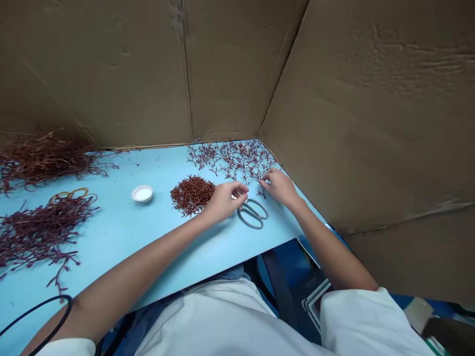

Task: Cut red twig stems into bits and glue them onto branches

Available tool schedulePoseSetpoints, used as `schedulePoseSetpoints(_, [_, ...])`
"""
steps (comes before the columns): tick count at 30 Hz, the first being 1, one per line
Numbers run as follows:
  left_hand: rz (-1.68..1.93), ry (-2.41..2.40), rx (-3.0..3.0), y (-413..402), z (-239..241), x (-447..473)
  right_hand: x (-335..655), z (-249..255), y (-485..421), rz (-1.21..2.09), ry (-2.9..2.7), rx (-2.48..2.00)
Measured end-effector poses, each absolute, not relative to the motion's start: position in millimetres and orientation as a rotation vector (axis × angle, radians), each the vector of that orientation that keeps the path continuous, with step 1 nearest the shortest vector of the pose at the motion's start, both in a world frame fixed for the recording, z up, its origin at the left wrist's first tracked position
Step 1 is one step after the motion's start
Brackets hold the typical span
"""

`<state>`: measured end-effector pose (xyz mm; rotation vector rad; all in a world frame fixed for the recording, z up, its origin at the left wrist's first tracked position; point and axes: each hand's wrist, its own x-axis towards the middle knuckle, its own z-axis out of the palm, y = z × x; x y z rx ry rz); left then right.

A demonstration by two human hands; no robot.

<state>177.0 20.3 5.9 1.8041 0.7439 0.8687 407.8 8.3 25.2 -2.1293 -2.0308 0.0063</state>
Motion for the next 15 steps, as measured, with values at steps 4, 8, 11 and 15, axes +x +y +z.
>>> schedulePoseSetpoints(4, [0.913, 0.738, 1.886, 13.5, 18.0, 169.0, 404.3, 31.5, 3.4, -0.148, -2.05, -2.064])
schedulePoseSetpoints(8, [0.995, 0.748, 1.91, 6.6, 25.6, 131.8, 391.1, 37.4, -0.1, -0.261, -1.905, -1.768])
schedulePoseSetpoints(11, [1.125, 0.809, 1.836, 7.7, 28.1, 91.7, 359.8, 38.9, -3.8, -0.016, -1.849, -1.516])
schedulePoseSetpoints(15, [1.314, 0.991, 1.702, 14.7, 34.0, 41.0, 293.1, 37.7, -8.5, 0.317, -1.902, -1.407])
